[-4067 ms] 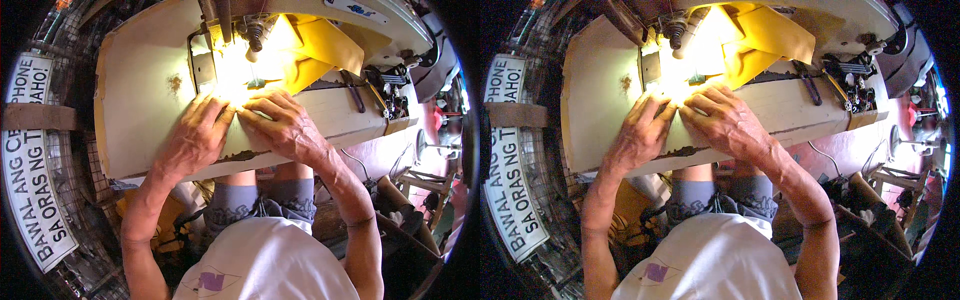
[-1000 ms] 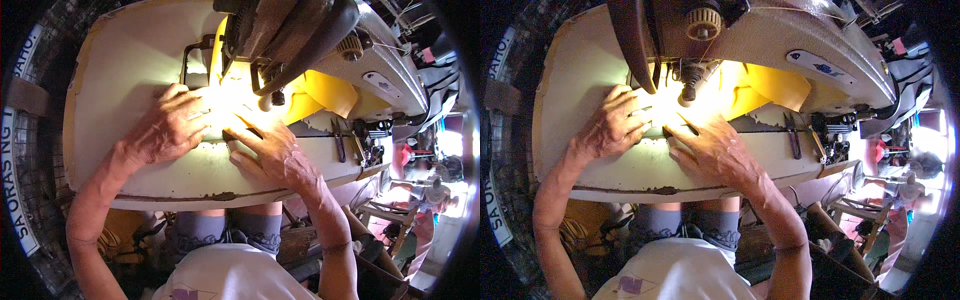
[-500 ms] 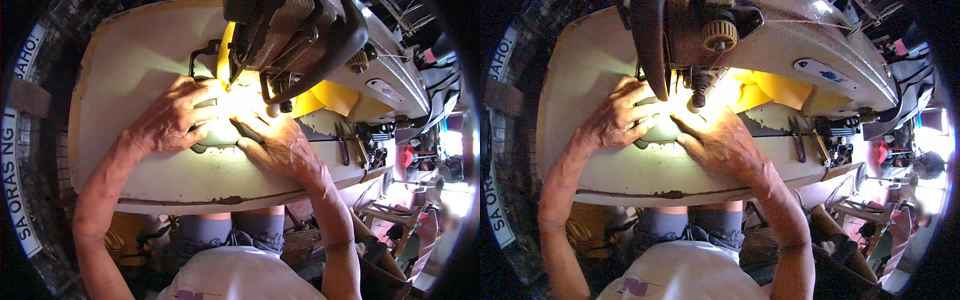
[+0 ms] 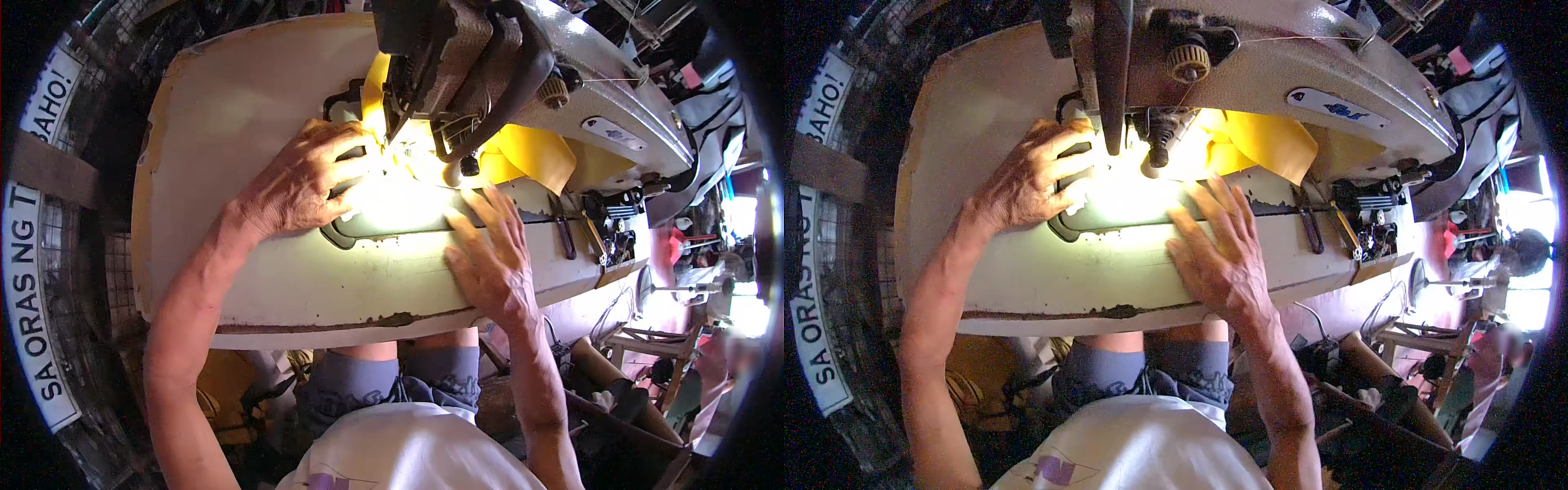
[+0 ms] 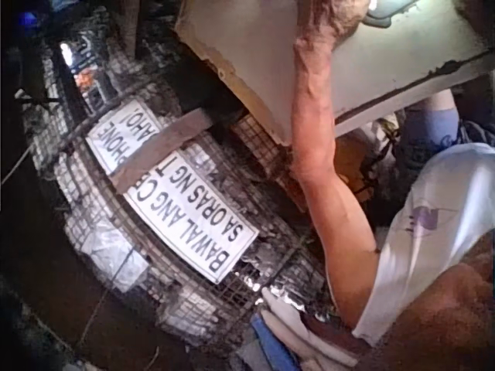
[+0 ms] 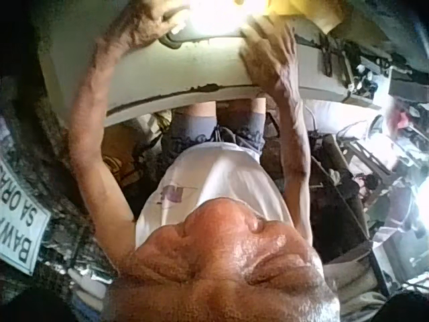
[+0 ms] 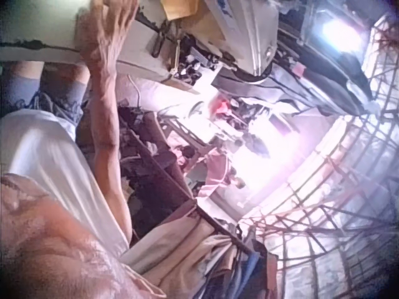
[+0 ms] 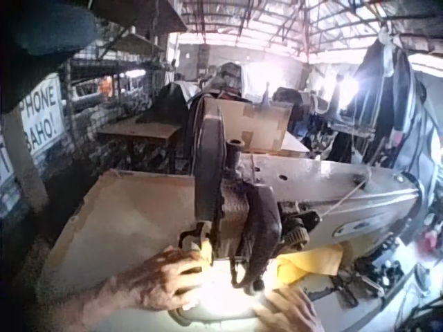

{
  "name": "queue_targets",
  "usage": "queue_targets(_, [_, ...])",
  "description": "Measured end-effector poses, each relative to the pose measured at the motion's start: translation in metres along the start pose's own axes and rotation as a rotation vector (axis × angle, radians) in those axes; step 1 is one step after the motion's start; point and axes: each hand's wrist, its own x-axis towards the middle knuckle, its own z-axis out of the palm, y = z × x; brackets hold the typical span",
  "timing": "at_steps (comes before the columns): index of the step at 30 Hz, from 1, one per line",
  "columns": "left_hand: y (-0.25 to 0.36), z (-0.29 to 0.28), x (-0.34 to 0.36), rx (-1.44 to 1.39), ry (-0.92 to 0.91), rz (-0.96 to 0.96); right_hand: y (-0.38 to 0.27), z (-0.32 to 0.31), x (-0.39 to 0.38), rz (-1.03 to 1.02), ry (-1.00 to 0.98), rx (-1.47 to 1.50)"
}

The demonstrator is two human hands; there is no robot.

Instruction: Sewing a yellow fabric bag with a zipper and straps using an industrial sewing machine.

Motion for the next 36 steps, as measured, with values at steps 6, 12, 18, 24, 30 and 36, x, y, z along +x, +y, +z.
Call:
queue_targets(6, [-0.004,0.005,-0.001,-0.030,0.011,-0.040,0.005,0.007,-0.018,0.173,0.091,-0.009])
queue_targets(12, [-0.008,0.006,-0.003,-0.002,0.088,-0.044,0.011,0.004,-0.026,0.173,0.139,0.062])
queue_targets(18, [-0.016,0.009,-0.005,-0.057,0.064,0.011,0.068,-0.020,-0.043,0.564,0.510,-0.468])
queue_targets(24, [-0.017,0.013,-0.008,0.001,0.053,-0.022,0.097,-0.028,-0.055,0.449,0.290,-0.568])
queue_targets(30, [-0.017,0.012,-0.009,-0.033,0.065,0.022,0.095,-0.026,-0.051,0.466,0.405,-0.487])
queue_targets(36, [-0.013,0.013,-0.012,-0.070,0.089,0.002,0.090,-0.027,-0.052,0.455,0.360,-0.565])
